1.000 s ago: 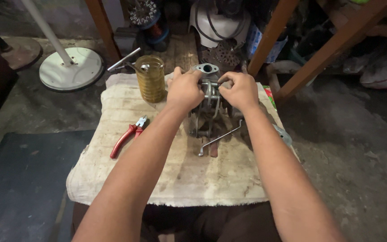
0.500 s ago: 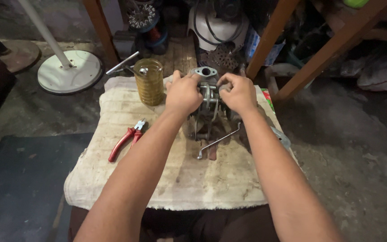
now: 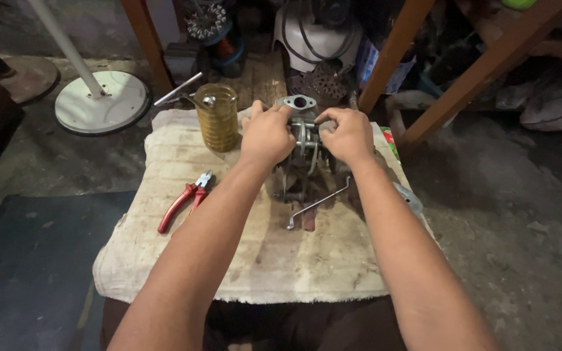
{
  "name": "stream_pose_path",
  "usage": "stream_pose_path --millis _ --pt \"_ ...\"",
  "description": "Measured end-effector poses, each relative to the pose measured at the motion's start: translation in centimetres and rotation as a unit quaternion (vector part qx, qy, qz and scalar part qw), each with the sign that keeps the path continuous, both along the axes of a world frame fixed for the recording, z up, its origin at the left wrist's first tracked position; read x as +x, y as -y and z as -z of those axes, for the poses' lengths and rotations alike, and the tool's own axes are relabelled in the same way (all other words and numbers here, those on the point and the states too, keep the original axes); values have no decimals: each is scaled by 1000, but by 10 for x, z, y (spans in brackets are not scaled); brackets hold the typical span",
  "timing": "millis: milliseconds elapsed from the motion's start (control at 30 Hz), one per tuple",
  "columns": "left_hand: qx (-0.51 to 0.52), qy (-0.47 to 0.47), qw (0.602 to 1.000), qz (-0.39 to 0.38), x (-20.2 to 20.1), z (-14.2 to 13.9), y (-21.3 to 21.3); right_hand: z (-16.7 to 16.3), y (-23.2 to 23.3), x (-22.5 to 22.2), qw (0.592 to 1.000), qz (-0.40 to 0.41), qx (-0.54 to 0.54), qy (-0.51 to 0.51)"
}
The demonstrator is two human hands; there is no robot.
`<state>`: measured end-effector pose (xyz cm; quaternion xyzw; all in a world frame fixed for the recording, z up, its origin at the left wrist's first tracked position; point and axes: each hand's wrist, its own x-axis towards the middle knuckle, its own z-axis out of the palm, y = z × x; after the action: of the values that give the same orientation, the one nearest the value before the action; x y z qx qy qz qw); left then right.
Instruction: The person works on a small engine mounted on a towel-covered bench, fitting the cylinder assembly onto the crankcase and aligning it by hand. They then use a wrench to tighten fasteners on the engine and reposition the parts while continuing to work on the assembly.
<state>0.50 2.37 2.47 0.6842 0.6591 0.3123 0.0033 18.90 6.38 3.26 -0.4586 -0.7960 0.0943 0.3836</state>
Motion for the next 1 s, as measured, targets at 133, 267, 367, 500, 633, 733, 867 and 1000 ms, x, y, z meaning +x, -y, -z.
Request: stream_pose_path --millis 133,267,367,500,633,733,867,1000 --pt "-1 11 1000 4 0 -1 1 -1 0 -1 998 26 -56 8" --pt "9 18 1000 5 0 -3 2 4 -4 -1 1000 23 -14 1" --pt "-3 9 1000 0 0 -3 3 7 -6 -2 997 17 73 24" --pt "9 14 1000 7 -1 -1 2 6 -5 -2 996 17 86 36" --pt "0 12 1000 2 -1 0 2 0 -1 -2 999 31 3 22" --pt "7 19 1000 1 0 0 1 0 0 -3 999 39 -33 0" --pt "13 9 1000 4 0 1 2 2 -1 -3 997 22 73 16" --pt "13 15 1000 1 0 1 2 3 -2 -1 998 19 -62 -1"
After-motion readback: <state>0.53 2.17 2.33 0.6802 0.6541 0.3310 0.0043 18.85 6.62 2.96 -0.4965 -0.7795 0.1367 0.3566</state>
